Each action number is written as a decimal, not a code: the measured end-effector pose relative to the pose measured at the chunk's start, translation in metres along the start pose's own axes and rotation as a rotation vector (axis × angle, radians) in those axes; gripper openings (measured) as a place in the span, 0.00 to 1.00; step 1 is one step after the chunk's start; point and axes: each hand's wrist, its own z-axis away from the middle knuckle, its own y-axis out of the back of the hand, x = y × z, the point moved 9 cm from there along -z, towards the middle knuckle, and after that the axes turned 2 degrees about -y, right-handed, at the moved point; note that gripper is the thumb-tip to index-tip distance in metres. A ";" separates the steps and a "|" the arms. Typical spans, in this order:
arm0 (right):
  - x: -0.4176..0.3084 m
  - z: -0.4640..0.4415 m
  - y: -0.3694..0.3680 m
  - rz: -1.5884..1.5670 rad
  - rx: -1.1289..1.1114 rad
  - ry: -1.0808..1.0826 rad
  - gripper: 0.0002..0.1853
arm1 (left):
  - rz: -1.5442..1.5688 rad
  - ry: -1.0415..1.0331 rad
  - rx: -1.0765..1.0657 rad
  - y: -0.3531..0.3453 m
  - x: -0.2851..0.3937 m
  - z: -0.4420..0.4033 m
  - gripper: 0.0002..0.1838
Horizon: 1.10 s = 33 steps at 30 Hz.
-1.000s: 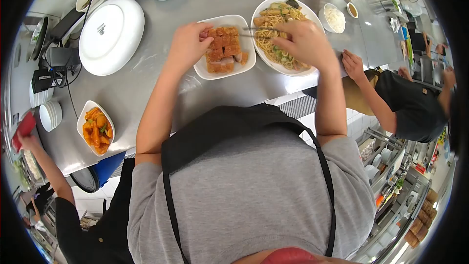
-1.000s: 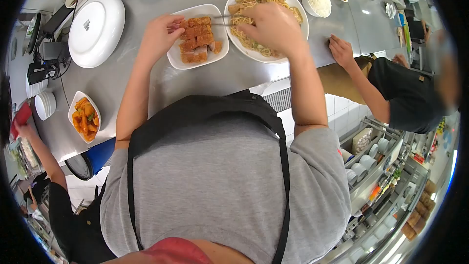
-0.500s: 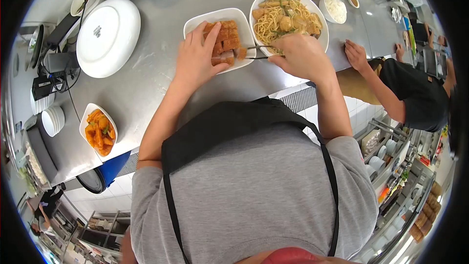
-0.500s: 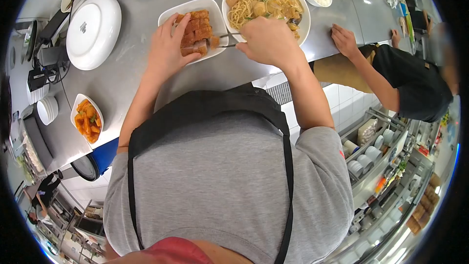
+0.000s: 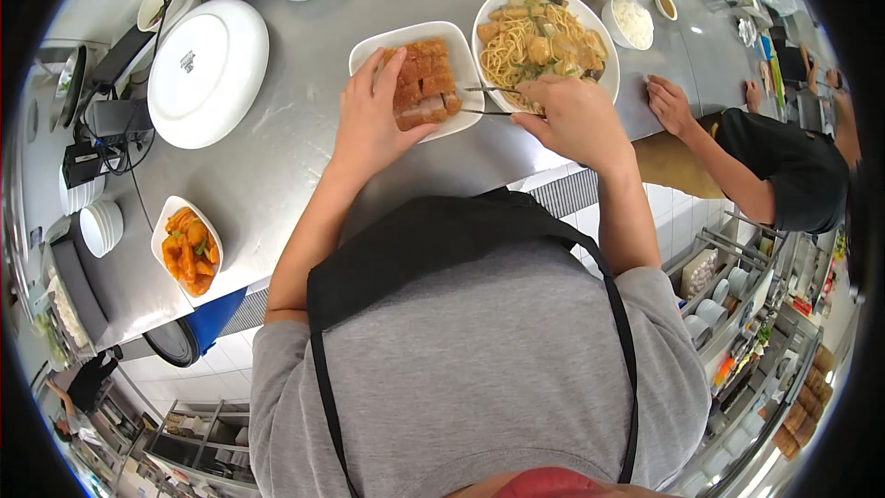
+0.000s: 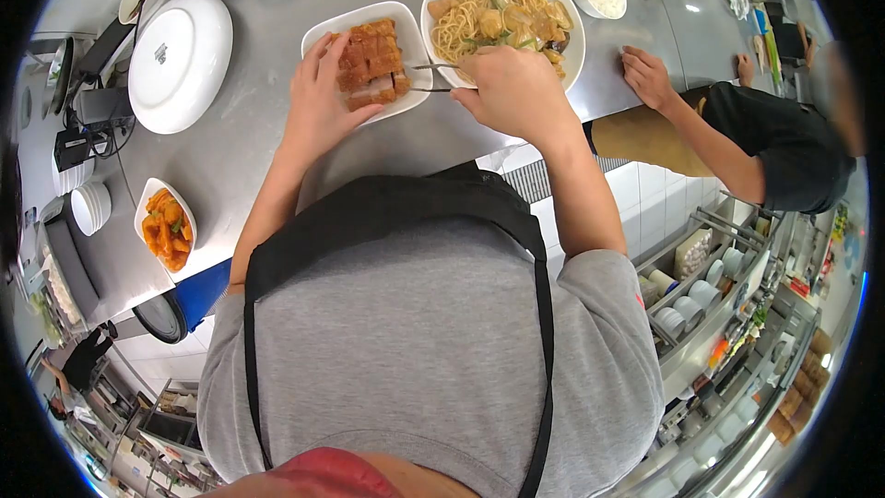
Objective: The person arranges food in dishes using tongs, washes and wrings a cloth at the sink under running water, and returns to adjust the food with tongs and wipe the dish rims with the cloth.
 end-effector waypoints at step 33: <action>-0.017 -0.090 0.055 -0.304 0.371 0.114 0.22 | 0.507 1.109 1.038 0.200 -0.251 0.412 0.24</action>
